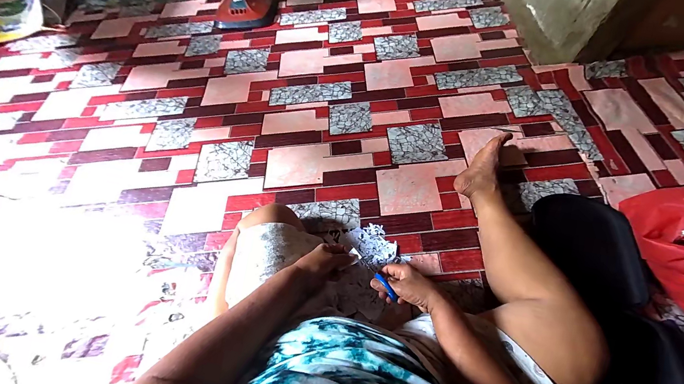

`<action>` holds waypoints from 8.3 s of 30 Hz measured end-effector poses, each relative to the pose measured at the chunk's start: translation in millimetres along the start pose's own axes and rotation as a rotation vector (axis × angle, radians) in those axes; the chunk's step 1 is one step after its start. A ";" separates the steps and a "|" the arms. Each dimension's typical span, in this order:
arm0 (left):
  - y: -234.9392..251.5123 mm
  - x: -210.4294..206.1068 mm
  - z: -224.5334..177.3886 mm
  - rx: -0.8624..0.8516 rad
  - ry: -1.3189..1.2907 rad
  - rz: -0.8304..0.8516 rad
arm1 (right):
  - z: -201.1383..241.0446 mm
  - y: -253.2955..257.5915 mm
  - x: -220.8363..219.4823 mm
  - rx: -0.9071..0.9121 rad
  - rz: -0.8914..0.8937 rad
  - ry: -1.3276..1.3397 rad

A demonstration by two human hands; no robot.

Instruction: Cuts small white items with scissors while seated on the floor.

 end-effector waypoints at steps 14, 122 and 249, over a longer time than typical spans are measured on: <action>0.4 -2.4 -1.4 -0.030 -0.001 0.034 | 0.5 0.6 7.1 0.016 -0.070 0.079; -1.5 2.5 -0.8 0.004 -0.025 -0.042 | -2.3 0.4 0.1 -0.001 0.001 -0.054; -2.6 -2.1 -0.9 0.018 0.001 -0.018 | 0.7 -1.0 14.1 -0.022 -0.130 0.060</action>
Point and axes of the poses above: each hand's wrist, its own y-axis towards the middle knuckle, its own x-axis out of the back of the hand, z = x × y, the point moved 10 cm from there along y, towards the middle knuckle
